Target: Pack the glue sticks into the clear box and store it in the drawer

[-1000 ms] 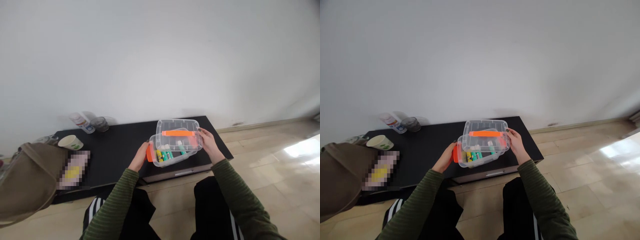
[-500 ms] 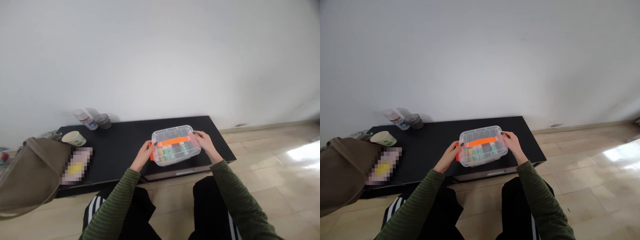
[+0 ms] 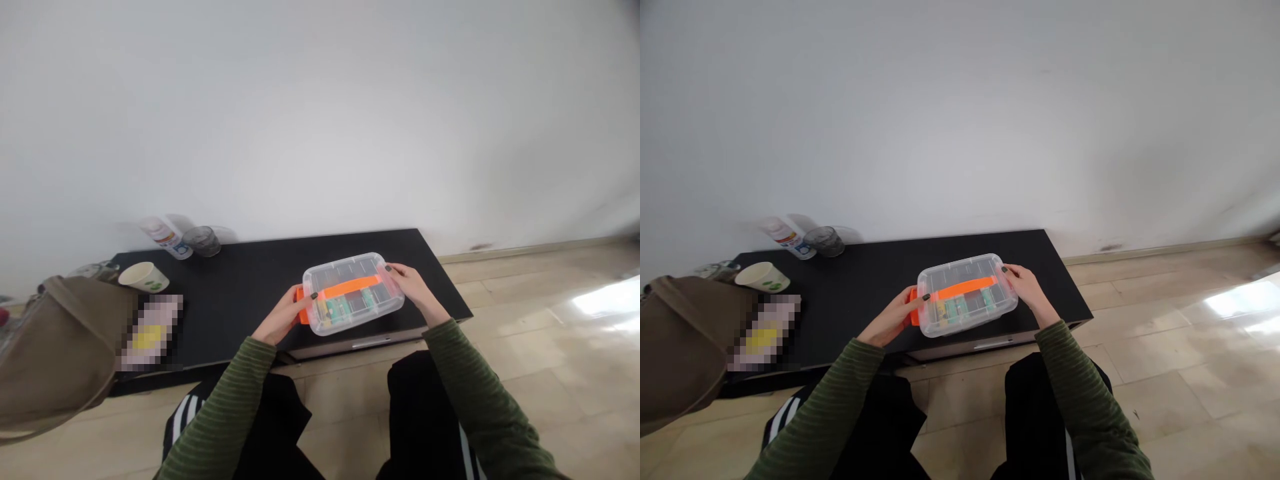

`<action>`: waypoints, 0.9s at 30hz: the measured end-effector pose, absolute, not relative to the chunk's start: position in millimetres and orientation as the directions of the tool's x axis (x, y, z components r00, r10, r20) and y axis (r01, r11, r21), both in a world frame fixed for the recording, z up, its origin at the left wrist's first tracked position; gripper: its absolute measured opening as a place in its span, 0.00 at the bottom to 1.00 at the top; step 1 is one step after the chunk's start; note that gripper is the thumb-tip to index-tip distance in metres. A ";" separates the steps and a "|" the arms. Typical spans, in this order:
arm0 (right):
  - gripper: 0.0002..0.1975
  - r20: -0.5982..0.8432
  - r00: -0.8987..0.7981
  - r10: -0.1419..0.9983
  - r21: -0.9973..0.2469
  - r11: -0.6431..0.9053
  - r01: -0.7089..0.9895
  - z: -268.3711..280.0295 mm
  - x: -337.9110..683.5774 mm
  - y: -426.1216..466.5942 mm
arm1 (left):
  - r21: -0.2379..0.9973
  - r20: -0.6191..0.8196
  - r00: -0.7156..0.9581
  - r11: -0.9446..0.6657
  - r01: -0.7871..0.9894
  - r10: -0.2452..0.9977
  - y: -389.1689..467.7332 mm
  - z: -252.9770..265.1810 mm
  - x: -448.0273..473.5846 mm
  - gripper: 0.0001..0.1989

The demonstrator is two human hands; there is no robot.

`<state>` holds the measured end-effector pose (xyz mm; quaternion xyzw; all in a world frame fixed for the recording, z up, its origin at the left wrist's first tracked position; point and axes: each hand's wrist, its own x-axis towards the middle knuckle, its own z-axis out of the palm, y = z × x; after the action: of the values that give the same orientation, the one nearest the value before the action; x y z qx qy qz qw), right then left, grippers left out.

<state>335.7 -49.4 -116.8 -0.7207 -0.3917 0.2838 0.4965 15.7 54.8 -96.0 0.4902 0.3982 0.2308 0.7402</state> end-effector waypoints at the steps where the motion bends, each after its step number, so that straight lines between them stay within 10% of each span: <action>1: 0.15 -0.022 0.527 0.850 -0.936 -0.203 0.288 -116.6 335.5 -49.8 | 0.906 -0.367 0.583 0.421 0.046 0.725 54.4 -94.6 15.4 0.29; 10: 0.19 0.139 0.671 0.728 -0.897 -0.195 0.398 -130.9 327.5 -49.6 | 0.914 -0.337 0.552 0.405 -0.001 0.763 52.1 -97.5 20.5 0.26; 19: 0.21 -0.270 0.390 0.880 -0.952 -0.185 -0.242 -124.4 315.1 -66.8 | 0.931 -0.248 0.530 0.352 -0.102 0.811 28.4 -102.3 26.4 0.27; 27: 0.34 -0.031 0.556 0.831 -0.994 -0.087 0.074 -124.4 305.6 -72.4 | 0.970 -0.208 0.357 0.238 -0.043 0.911 27.6 -113.1 37.9 0.26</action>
<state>305.6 -72.4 -124.4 -0.6617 -0.3418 0.3246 0.5830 37.9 27.6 -113.1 0.4985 0.4351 0.3637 0.6557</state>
